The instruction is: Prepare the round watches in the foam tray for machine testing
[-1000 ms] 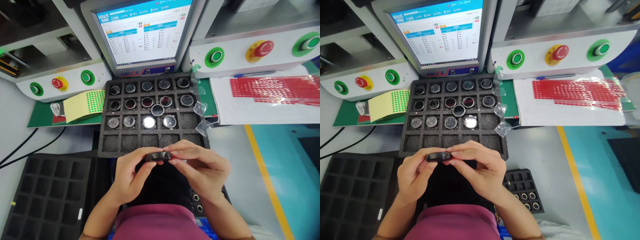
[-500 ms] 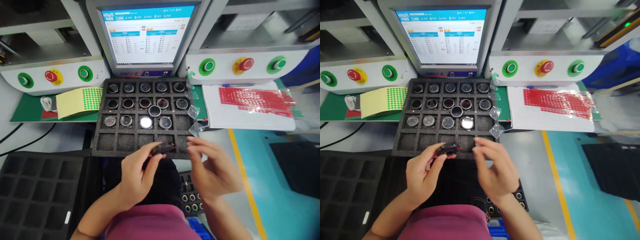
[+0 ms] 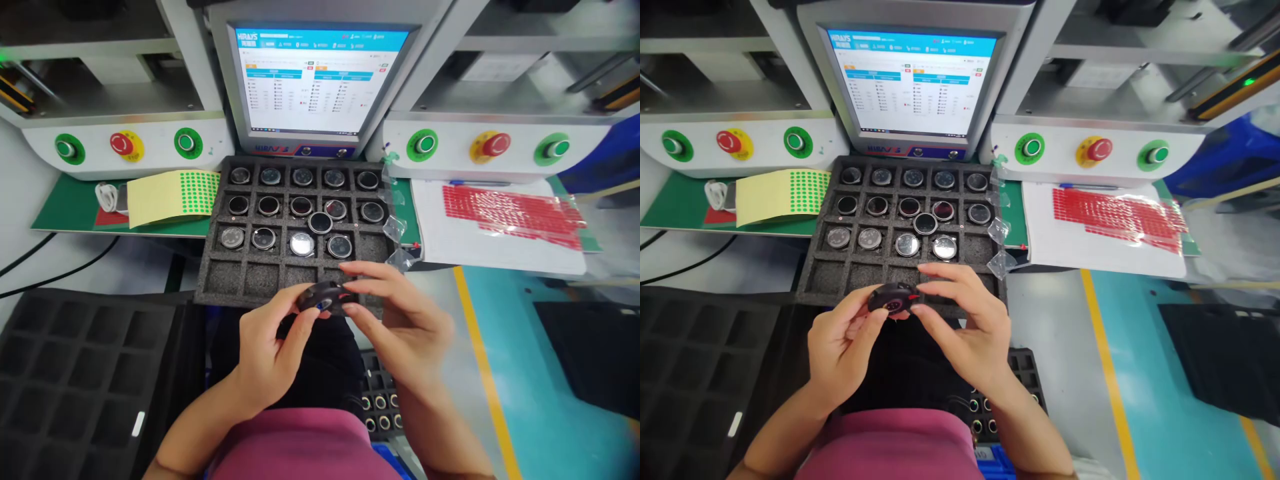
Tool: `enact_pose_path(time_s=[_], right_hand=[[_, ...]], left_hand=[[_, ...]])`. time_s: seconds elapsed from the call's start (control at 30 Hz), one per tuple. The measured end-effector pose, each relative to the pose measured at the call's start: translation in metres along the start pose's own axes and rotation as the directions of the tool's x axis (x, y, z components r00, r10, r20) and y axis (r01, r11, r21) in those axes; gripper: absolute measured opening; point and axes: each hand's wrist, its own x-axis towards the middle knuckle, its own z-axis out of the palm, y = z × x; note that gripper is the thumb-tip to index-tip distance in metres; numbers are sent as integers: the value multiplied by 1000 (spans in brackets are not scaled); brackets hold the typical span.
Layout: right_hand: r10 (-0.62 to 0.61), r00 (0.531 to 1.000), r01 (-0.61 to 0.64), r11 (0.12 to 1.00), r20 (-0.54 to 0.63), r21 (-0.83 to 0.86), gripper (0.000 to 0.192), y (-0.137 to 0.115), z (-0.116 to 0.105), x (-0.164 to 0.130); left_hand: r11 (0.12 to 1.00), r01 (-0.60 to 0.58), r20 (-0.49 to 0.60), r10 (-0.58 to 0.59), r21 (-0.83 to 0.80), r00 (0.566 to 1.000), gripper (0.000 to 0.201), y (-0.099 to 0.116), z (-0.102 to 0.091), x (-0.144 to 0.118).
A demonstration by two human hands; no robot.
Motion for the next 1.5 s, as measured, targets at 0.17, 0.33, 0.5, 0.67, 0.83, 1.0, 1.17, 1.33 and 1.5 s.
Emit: enact_pose_path(time_s=[0.17,0.33,0.5,0.67,0.83,1.0,1.17,1.33,1.5], right_hand=[[-43,998,40,997,-52,-65,17,-2,7,5],[-248,968,229,933,-35,-277,20,-10,3,-8],[-234,944,114,894,-234,-433,7,16,-35,-19],[208,872,-381,857,-444,-346,58,97,-86,3],[326,856,-438,869,-401,-230,55,109,-89,14],[233,834,-272,962,-500,-5,44,34,-58,15],[332,937,-281,903,-113,326,41,-16,-12,14],[378,923,-374,838,71,398,39,-15,15,16],[387,920,-384,849,69,362,40,-13,21,17]], left_hand=[[1000,-22,-3,22,-12,1000,20,-2,-2,-2],[999,-26,1,26,24,1000,19,1,3,-3],[985,162,-212,-172,-66,962,15,-6,2,6],[847,347,-108,-420,-402,901,24,-22,-3,12],[741,404,63,-442,-536,895,23,-19,2,14],[671,444,189,-419,-593,888,25,-14,7,17],[619,466,254,-402,-632,880,37,-12,12,15],[631,465,234,-417,-621,878,54,-11,11,10],[658,439,217,-394,-612,893,60,-10,6,5]])
